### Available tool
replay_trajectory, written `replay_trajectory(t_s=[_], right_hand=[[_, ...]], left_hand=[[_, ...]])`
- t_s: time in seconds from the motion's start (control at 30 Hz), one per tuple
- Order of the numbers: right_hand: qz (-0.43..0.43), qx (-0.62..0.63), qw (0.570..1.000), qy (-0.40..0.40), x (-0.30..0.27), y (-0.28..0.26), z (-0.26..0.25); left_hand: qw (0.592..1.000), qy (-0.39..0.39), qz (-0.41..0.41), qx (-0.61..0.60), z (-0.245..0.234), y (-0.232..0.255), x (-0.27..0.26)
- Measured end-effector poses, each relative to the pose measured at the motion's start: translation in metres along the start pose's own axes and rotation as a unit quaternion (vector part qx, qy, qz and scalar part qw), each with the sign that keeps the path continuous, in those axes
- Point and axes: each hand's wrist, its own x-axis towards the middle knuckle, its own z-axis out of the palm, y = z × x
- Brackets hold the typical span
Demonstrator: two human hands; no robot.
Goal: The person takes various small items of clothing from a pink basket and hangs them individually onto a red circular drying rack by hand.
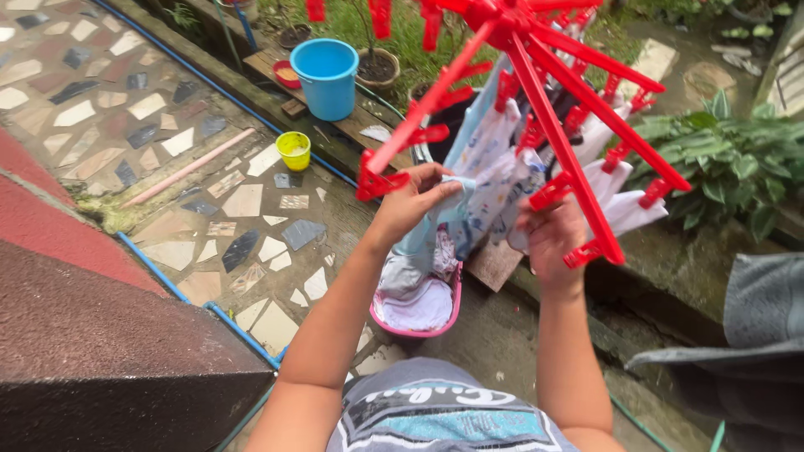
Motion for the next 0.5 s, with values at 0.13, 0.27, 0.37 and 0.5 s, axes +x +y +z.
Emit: replay_trajectory(t_s=[0.13, 0.27, 0.37, 0.5], right_hand=[[0.013, 0.08, 0.996, 0.035, 0.013, -0.004, -0.002], [0.023, 0.106, 0.994, -0.006, 0.026, 0.009, 0.009], [0.011, 0.156, 0.986, -0.065, 0.039, 0.017, 0.036], [0.0, 0.126, 0.985, -0.116, 0.051, 0.022, 0.081]], left_hand=[[0.999, -0.01, 0.007, -0.041, 0.005, 0.005, 0.0], [0.999, 0.001, 0.018, -0.043, 0.001, 0.014, -0.008], [0.999, 0.037, 0.017, -0.02, -0.006, 0.027, -0.019], [0.998, 0.059, 0.009, -0.002, -0.018, 0.048, -0.035]])
